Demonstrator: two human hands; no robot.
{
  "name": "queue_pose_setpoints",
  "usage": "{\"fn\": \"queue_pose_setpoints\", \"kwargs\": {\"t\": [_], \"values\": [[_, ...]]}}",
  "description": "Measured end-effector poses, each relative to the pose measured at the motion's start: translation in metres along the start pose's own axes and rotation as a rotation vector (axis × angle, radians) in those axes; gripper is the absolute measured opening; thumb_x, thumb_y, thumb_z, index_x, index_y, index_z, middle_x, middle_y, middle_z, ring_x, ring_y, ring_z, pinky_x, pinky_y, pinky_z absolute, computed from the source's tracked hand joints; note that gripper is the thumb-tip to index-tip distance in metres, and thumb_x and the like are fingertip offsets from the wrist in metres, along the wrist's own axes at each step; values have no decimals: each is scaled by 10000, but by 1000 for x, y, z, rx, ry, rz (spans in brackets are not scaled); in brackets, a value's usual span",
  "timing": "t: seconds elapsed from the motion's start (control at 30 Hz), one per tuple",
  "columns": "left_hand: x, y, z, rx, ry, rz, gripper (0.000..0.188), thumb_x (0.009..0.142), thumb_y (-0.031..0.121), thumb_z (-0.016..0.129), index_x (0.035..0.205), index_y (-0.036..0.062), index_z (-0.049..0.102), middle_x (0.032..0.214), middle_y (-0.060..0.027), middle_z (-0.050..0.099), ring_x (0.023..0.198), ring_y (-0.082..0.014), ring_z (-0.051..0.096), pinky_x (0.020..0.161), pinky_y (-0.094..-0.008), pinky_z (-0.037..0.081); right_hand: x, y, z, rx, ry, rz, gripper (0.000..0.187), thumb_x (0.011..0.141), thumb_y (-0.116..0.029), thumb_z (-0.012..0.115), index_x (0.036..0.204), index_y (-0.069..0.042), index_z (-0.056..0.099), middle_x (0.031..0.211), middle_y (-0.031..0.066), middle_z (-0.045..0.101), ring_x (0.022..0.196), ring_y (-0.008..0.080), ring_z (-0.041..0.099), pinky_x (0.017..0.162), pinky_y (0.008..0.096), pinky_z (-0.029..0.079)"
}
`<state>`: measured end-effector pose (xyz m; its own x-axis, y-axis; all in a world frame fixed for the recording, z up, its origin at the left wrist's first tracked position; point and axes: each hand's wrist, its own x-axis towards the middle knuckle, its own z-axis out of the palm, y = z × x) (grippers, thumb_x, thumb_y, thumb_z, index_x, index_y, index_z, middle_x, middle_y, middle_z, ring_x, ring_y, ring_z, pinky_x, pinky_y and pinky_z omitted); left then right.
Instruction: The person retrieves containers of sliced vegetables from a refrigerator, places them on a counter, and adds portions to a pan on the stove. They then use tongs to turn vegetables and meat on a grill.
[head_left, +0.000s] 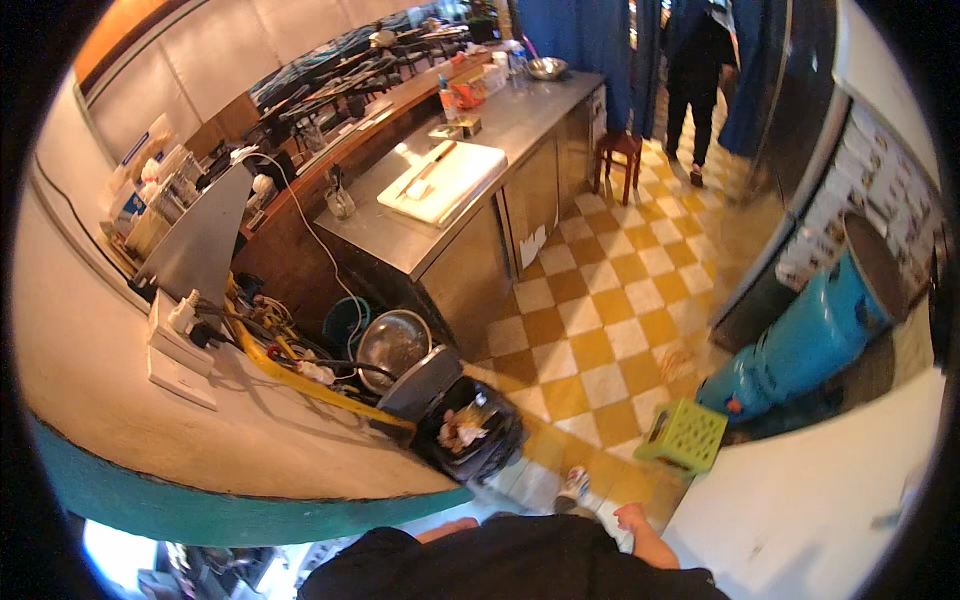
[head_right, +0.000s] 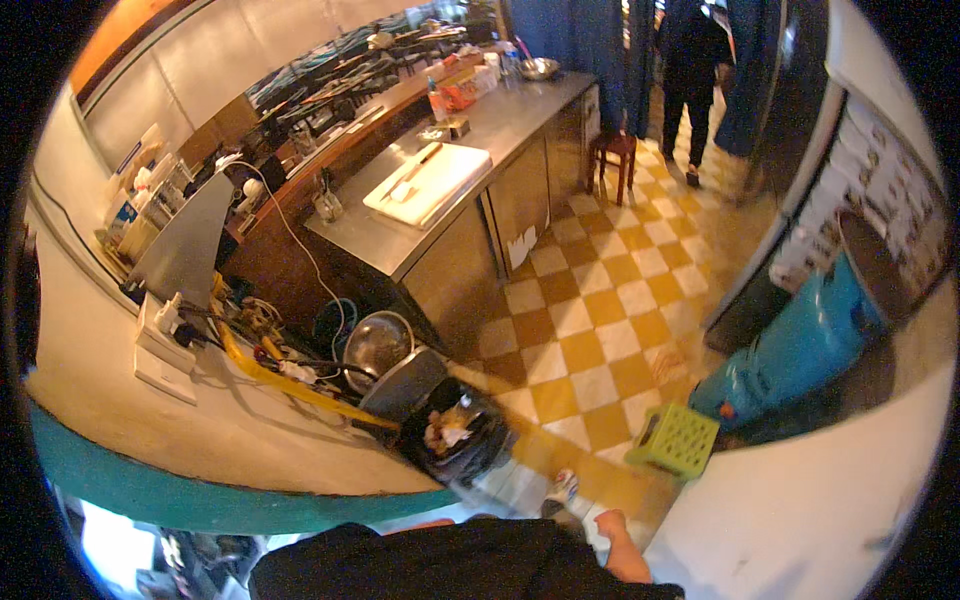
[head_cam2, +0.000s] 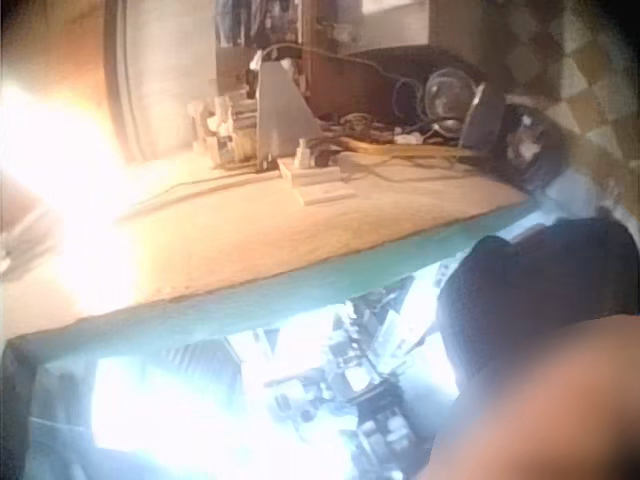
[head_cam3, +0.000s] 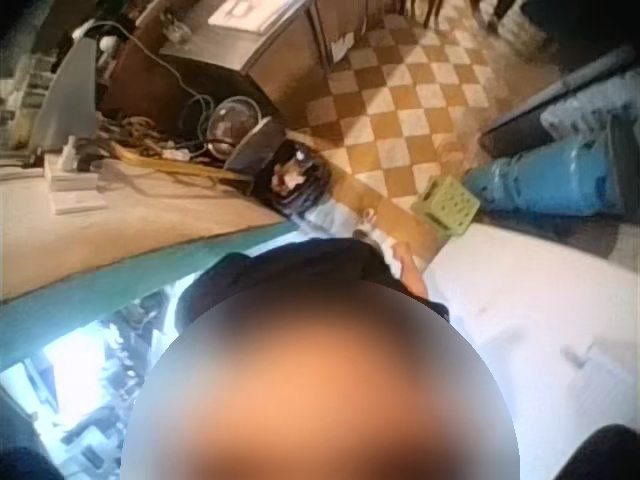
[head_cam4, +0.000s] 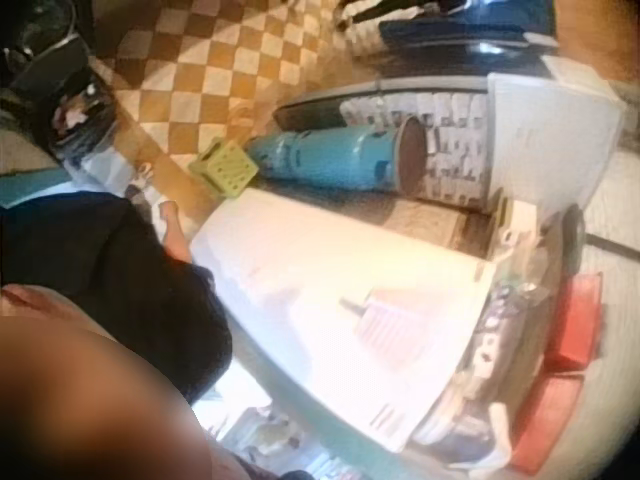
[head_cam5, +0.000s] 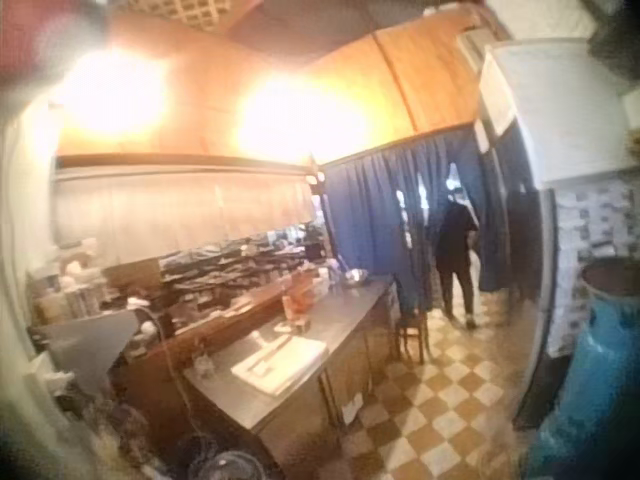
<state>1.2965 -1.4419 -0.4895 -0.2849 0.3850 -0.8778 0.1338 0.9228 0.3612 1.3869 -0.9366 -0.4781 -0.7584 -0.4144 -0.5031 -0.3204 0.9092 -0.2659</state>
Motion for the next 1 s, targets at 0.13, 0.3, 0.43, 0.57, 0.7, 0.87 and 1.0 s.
{"fn": "queue_pose_setpoints", "kwargs": {"t": [0.13,0.3,0.43,0.57,0.7,0.87,1.0], "values": [[72,49,-108,252,177,133,248,729,224,550,779,9,662,808,-177,645,727,-291,612,635,-437,460,43,103,-44,828,191,466,116,776,-142,513,718,-81,593,562,109,546,440,229,510,398,375,396],[49,189,-298,-292,888,369,324,781,232,507,990,12,620,1029,-219,615,961,-358,588,848,-416,471,46,151,-155,1506,252,828,163,784,-140,443,633,-88,479,499,83,444,361,201,415,330,324,322],[-64,235,-451,-672,1296,443,240,832,213,548,988,51,631,998,-138,643,963,-259,607,842,-360,469,65,160,-141,1717,197,953,185,788,-185,466,630,-92,490,564,84,500,445,219,484,391,354,387],[-156,204,-548,-769,1678,528,343,950,228,368,983,20,639,877,-130,665,787,-195,627,715,-325,486,121,160,-163,1291,-101,780,196,799,-212,489,683,-77,570,623,94,572,494,240,538,444,381,431],[-182,171,-601,-1223,1857,515,225,794,8,426,985,27,544,941,-119,629,768,-128,583,610,-241,427,210,162,-268,964,-218,474,178,784,-198,497,693,-72,585,637,97,583,530,226,547,479,375,439],[-173,141,-656,-1483,1748,566,209,832,46,449,957,17,613,1002,-123,647,797,-133,618,671,-244,447,310,149,-425,723,-287,237,161,766,-180,508,705,-67,605,655,100,596,574,210,558,523,368,448],[-189,119,-686,-1295,1951,537,200,779,-18,429,686,19,602,1082,-149,626,866,-180,620,722,-274,464,457,197,-504,30,-164,-118,251,738,-270,540,790,-77,691,804,154,666,703,293,636,648,391,499]]}}
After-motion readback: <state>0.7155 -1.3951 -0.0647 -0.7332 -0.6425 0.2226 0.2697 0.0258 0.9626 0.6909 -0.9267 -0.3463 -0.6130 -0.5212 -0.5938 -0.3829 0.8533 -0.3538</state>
